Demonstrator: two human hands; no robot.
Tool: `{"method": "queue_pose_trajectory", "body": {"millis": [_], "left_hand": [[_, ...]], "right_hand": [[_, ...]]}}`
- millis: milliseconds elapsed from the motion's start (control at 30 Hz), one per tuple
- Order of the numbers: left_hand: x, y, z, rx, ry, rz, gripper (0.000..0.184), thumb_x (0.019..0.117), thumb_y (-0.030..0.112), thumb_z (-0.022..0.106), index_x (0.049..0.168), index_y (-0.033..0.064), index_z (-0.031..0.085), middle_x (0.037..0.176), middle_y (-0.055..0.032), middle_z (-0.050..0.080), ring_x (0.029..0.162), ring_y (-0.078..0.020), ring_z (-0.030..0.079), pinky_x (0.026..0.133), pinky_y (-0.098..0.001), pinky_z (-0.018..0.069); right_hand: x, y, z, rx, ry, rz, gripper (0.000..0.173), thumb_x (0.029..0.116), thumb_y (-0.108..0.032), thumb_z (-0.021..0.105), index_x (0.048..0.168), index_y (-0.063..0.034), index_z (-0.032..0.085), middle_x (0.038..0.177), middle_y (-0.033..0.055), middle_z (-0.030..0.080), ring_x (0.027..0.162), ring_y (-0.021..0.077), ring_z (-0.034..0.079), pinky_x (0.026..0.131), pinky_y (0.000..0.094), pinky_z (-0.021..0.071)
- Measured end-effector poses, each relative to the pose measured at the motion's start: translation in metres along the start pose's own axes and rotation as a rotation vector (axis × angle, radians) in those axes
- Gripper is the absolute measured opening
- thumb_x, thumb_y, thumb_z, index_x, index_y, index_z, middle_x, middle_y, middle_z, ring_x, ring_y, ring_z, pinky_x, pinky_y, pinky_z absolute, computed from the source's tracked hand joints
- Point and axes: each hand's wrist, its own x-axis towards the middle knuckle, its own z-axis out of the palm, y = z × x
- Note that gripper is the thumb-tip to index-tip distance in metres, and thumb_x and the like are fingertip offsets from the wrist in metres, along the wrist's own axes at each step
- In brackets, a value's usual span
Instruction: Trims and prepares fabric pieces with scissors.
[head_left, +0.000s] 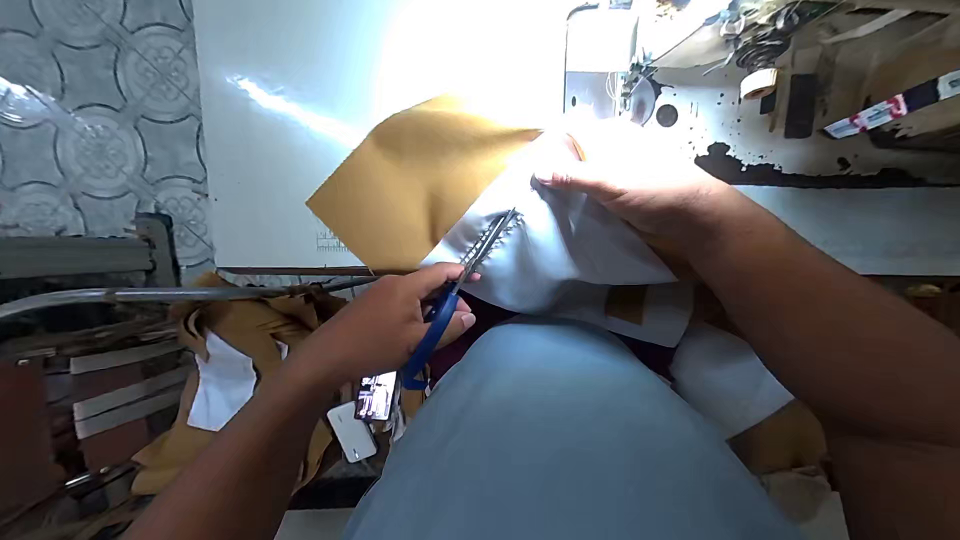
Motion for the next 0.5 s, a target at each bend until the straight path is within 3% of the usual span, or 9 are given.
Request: {"method": "queue_pose_trajectory", "body": {"millis": [133,267,367,500], "left_hand": [[0.004,0.0,-0.003,0.072,-0.016,0.024,0.046,0.0932,0.056,0.064,0.133,0.0337,0.063,0.097,0.0161,0.074,0.081,0.0026,0.07,0.07,-0.0245,0.061],[0.004,0.002,-0.005,0.12,0.056,0.137,0.045,0.0928,0.055,0.064,0.131,0.0314,0.065,0.092,0.0178,0.073,0.076,0.0056,0.068,0.064,-0.0204,0.0597],[0.004,0.0,-0.004,0.194,0.111,0.187,0.041,0.0939,0.052,0.064,0.128,0.0291,0.067,0.079,0.0179,0.066,0.064,0.0085,0.059,0.055,-0.0164,0.0511],[0.006,-0.001,-0.003,0.228,0.134,0.195,0.04,0.0941,0.05,0.063,0.127,0.0279,0.068,0.079,0.0168,0.067,0.064,0.0088,0.059,0.056,-0.0166,0.0514]], "right_hand": [[0.001,0.005,0.001,0.007,0.012,-0.058,0.015,0.0985,-0.022,0.069,0.109,-0.0118,0.067,0.091,-0.0037,0.068,0.085,-0.0006,0.065,0.078,0.0177,0.0555],[-0.002,0.007,0.002,0.036,0.045,-0.039,0.015,0.0984,-0.021,0.069,0.11,-0.0117,0.066,0.093,-0.0035,0.067,0.086,-0.0005,0.064,0.078,0.0174,0.0549],[-0.004,0.008,0.004,0.155,0.03,-0.028,0.019,0.0989,-0.015,0.068,0.116,-0.0088,0.062,0.096,-0.0019,0.067,0.089,0.0011,0.066,0.08,0.0182,0.0564],[-0.01,0.004,0.006,0.17,0.059,-0.019,0.016,0.0987,-0.015,0.068,0.113,-0.0093,0.062,0.096,-0.0022,0.067,0.09,0.0007,0.066,0.08,0.0172,0.056]]}}
